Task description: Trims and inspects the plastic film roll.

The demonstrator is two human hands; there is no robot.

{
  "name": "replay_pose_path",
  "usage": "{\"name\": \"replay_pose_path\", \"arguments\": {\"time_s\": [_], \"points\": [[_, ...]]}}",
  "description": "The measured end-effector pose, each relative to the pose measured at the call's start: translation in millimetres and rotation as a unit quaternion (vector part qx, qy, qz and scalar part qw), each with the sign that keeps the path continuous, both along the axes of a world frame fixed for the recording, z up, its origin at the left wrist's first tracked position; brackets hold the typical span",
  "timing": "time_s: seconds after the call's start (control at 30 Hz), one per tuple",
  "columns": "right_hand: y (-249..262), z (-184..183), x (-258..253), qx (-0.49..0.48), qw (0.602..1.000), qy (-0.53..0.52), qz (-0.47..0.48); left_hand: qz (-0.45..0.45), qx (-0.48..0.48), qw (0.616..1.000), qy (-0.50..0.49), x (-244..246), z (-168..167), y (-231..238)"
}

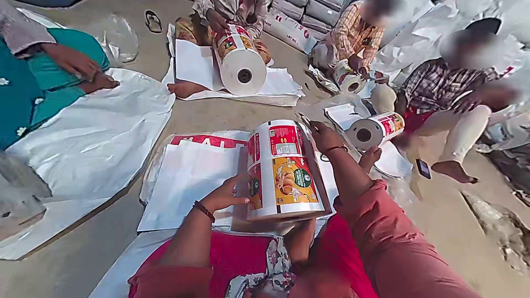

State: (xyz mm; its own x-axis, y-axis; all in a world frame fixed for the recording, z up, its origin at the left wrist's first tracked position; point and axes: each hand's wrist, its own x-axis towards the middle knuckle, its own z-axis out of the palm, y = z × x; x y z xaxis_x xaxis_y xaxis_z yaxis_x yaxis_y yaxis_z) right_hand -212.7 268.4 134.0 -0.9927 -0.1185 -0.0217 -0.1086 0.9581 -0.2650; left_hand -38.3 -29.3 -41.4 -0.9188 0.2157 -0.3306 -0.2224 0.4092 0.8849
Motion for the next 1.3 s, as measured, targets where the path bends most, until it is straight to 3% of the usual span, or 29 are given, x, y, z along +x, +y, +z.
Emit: {"name": "replay_pose_path", "arguments": {"time_s": [0.2,0.53,0.73,0.87,0.93,1.0,1.07,1.1,1.23,1.3], "points": [[-13.4,-5.0,-0.7,-0.154,0.985,-0.061,-0.054,-0.012,0.001,1.0,0.004,-1.0,-2.0,-0.4],[-27.9,2.7,-5.8,-0.049,0.997,-0.061,0.013,-0.019,0.003,1.0,0.014,-0.2,-2.0,-1.9],[-38.0,12.0,4.9,0.012,0.999,-0.051,0.004,-0.019,0.011,1.0,0.013,0.7,-0.7,-1.8],[-31.1,-0.2,5.1,-0.022,0.999,-0.036,-0.002,-0.019,0.005,1.0,0.016,0.4,-0.9,-3.8],[-24.1,-4.2,21.0,-0.129,0.991,-0.033,-0.02,-0.02,0.008,1.0,0.014,0.0,-3.3,-2.3],[-21.0,-6.7,54.2,-0.346,0.937,-0.039,-0.037,-0.001,0.016,1.0,0.02,1.0,-5.1,-0.8],[-22.5,-15.3,97.6,-0.544,0.837,-0.059,-0.015,0.016,0.014,1.0,0.022,3.4,-6.5,-3.1],[-21.0,-20.8,117.4,-0.596,0.8,-0.062,0.002,0.022,0.004,1.0,0.02,2.1,-6.2,-2.7],[-12.7,-51.9,153.3,-0.658,0.746,-0.011,0.101,0.039,-0.089,0.995,-0.01,3.7,-5.1,-1.6],[-12.9,-53.7,148.2,-0.678,0.73,-0.012,0.085,0.035,-0.122,0.992,-0.027,4.4,-2.0,3.2]]}}
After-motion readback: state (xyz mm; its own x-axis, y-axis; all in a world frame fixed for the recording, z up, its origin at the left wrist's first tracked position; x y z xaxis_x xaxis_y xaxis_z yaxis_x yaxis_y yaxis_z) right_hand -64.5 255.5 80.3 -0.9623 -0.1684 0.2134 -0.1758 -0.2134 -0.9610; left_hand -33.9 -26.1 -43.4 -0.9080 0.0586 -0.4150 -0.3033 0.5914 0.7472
